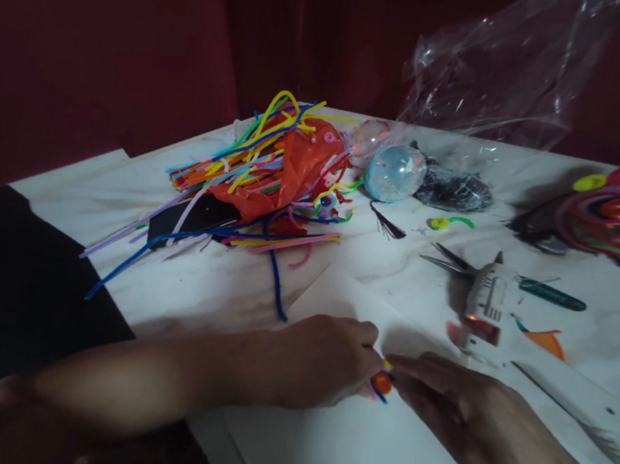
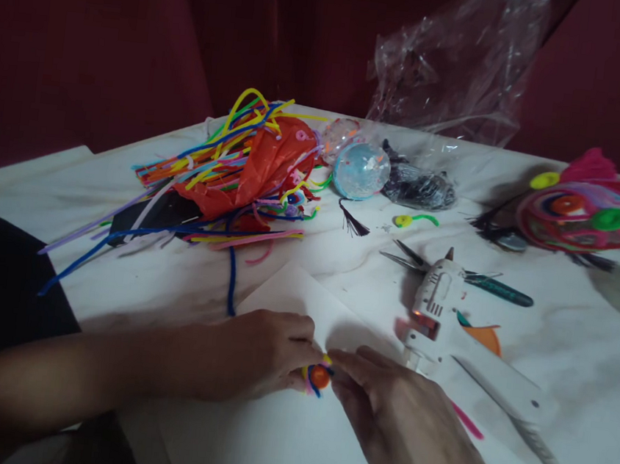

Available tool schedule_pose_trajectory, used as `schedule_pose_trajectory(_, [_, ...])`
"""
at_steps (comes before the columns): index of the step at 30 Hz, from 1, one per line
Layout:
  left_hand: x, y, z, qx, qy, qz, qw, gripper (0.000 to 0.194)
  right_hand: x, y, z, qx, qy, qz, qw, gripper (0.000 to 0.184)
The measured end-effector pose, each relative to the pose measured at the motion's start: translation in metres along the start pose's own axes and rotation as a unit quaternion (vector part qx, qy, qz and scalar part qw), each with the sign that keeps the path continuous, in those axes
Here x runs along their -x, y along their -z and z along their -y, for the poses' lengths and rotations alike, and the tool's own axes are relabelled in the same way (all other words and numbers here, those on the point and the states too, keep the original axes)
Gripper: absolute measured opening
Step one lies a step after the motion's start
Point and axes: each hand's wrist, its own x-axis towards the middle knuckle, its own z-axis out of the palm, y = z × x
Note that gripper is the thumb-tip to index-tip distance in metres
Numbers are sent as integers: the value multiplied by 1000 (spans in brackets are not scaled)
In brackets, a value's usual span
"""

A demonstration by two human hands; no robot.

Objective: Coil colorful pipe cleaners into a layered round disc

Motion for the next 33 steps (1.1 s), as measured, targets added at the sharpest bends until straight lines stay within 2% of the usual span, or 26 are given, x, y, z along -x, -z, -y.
schedule_pose_trajectory(8, [2,-3,0,8,-13,-19,1000,14,-1,-1,-1,-17,4,19,1000,36])
schedule_pose_trajectory(16, [2,-7,-2,13,39,-50,998,5,0,-6,0,-51,-20,21,998,38])
schedule_pose_trajectory(21, [3,-11,-4,20,58,-59,996,10,3,-11,-2,-112,-55,39,991,36])
schedule_pose_trajectory(23, [4,-11,-5,10,66,-62,996,6,4,-11,-2,-124,-63,45,989,35])
schedule_pose_trajectory(28, [5,-6,-9,-41,63,-54,996,6,5,-7,0,-126,-65,54,988,38])
schedule_pose_trajectory(33, [7,1,-12,-8,90,-40,995,7,5,-7,1,-126,-70,60,988,36])
